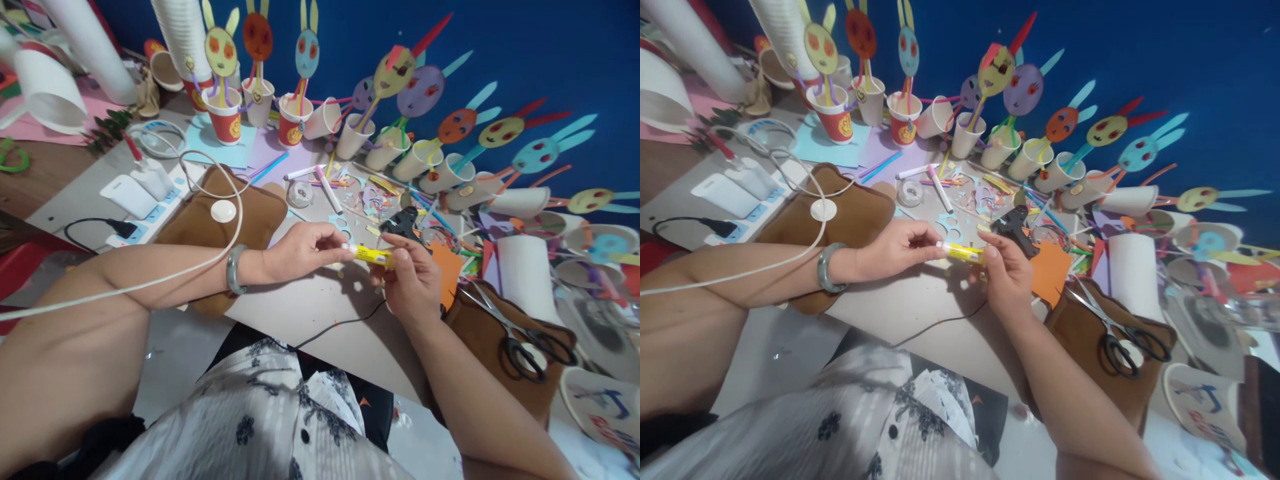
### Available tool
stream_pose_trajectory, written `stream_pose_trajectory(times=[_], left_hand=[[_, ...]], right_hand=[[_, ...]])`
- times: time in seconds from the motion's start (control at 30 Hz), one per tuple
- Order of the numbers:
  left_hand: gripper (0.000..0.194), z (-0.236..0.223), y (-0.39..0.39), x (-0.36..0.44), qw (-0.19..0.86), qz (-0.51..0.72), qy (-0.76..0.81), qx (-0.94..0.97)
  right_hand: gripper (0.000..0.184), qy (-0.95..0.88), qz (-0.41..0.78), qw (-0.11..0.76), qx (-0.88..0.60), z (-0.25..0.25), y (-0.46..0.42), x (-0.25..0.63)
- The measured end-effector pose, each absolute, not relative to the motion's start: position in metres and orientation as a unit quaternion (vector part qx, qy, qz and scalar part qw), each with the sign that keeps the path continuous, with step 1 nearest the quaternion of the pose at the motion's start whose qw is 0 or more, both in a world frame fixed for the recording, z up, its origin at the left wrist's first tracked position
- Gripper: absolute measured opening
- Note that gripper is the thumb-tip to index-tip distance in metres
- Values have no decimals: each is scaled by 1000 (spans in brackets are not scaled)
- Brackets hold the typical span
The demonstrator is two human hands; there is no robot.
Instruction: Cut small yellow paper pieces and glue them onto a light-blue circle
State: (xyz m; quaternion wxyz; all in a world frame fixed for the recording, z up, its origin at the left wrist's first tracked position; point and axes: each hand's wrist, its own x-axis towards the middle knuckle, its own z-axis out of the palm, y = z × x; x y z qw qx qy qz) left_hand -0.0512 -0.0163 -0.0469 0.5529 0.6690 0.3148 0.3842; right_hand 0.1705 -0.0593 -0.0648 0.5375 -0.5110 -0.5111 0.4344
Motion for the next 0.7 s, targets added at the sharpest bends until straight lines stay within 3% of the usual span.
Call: stream_pose_trajectory(times=[0.7], left_hand=[[35, -43, -15, -54, 539, 319, 323, 709]], right_hand=[[38, -474, 449, 542, -529, -59, -58, 166]])
